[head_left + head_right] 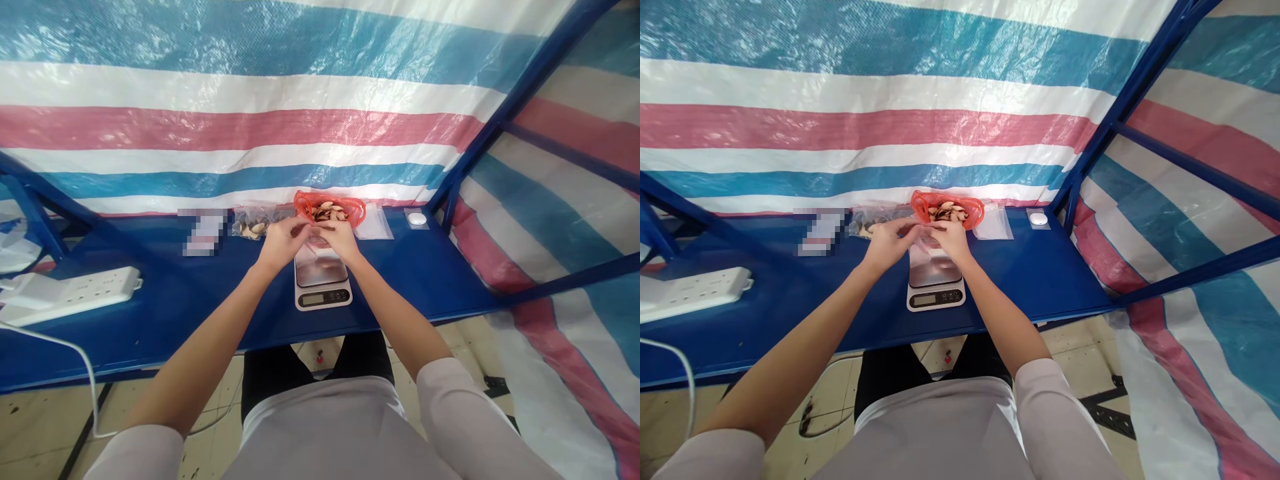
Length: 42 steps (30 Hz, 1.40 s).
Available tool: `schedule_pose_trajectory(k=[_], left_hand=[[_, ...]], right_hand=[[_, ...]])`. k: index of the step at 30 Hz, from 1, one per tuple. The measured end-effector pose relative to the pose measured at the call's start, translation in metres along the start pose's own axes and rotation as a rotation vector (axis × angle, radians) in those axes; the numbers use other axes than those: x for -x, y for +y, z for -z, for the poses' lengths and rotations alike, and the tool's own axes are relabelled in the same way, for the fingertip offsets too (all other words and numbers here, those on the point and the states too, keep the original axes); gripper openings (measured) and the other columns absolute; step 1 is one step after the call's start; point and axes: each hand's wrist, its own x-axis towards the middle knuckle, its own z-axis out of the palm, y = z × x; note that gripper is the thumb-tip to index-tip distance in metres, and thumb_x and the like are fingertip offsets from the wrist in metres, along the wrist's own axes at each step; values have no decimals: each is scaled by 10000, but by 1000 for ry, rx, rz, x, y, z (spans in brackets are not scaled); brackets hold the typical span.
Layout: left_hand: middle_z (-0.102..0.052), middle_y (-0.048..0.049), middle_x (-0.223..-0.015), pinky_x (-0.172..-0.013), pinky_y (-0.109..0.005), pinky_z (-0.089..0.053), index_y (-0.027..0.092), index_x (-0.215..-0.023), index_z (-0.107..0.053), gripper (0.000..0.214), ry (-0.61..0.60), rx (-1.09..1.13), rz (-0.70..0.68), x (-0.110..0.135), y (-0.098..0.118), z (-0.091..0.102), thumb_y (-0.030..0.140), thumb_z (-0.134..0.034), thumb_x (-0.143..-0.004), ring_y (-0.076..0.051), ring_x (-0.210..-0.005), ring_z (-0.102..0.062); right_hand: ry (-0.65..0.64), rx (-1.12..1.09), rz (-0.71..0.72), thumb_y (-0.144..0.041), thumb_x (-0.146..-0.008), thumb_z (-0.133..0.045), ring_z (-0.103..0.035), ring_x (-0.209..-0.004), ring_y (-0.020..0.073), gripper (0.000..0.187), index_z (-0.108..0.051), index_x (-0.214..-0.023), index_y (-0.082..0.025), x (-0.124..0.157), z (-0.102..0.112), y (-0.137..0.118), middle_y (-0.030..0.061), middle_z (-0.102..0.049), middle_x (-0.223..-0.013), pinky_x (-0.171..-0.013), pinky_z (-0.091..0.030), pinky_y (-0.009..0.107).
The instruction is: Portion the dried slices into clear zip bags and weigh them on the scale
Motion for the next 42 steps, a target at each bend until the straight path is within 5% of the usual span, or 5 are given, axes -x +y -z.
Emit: schedule_pose_trajectory(k=[7, 13, 24, 42], left_hand=[[-693, -70, -626, -618, -289, -524, 140, -667, -717, 441, -41, 484, 440, -6, -16, -15, 566, -716, -782, -160, -558, -619], [-707, -97, -630, -563, -282, -511, 117, -630, -705, 429, -78, 592, 640, -13, -13, -15, 524, -825, -695, -151, -528, -620], [-719, -63, -668, -630, -277, -543, 111, -706, -738, 401, -123, 751, 637, -10, -19, -16, 431, -918, -544, -136, -591, -643], [-697, -44, -641, -638, -285, -523, 129, -719, -776, 415, -180, 678, 535, -9, -18, -13, 484, -916, -557, -139, -601, -610]], right_hand=[[-48, 98, 51, -246, -841, -715, -731, -801, 205, 161, -825, -955, -218, 16, 4, -5, 14, -777, -856, -836, -607, 353], [-47, 192, 199, -313, -877, -707, -741, -854, 218, 145, -827, -926, -247, 23, 5, -6, 20, -798, -895, -863, -575, 338], [-131, 38, 82, -385, -849, -717, -743, -865, 211, 245, -819, -989, -212, 18, 11, 5, 27, -793, -930, -777, -617, 317], [-226, 91, 128, -367, -812, -749, -713, -695, 189, 223, -831, -929, -194, 15, 19, -1, 24, -767, -794, -639, -620, 316]])
